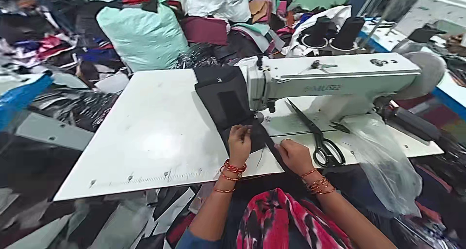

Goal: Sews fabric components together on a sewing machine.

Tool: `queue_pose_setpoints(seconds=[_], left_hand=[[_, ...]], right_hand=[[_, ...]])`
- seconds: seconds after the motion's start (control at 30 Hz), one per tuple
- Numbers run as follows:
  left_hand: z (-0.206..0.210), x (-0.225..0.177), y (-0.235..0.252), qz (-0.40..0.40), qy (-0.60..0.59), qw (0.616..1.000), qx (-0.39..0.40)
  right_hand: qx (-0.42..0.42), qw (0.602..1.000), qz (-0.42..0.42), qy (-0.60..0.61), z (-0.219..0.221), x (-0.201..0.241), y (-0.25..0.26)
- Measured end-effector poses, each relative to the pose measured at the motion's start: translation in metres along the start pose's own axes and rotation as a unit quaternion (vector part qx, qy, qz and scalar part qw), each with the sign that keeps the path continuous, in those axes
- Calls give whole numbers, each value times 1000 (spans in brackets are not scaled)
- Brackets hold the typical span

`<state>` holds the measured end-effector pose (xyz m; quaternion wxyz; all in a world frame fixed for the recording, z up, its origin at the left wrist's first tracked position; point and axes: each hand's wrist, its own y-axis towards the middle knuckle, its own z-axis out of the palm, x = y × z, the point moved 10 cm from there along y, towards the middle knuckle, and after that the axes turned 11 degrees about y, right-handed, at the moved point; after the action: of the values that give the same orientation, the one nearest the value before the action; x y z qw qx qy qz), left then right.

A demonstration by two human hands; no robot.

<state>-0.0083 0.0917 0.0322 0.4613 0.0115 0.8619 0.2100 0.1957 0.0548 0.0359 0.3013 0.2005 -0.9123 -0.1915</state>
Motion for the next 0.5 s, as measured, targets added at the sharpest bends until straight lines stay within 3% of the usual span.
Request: queue_pose_setpoints(seconds=[0.07, 0.13, 0.2, 0.27, 0.5], left_hand=[[8, -4, -1, -12, 27, 998, 47], [21, -10, -3, -19, 66, 988, 137], [35, -16, -9, -10, 131, 963, 236], [44, -18, -19, 4, 215, 923, 318], [51, -27, -25, 31, 374, 821, 430]], right_hand=[[6, 1000, 20, 2, -1, -3, 2], [45, 993, 103, 30, -1, -10, 7], [98, 973, 193, 77, 4, -16, 18], [139, 958, 225, 108, 16, -15, 32], [175, 944, 263, 97, 52, 5, 71]])
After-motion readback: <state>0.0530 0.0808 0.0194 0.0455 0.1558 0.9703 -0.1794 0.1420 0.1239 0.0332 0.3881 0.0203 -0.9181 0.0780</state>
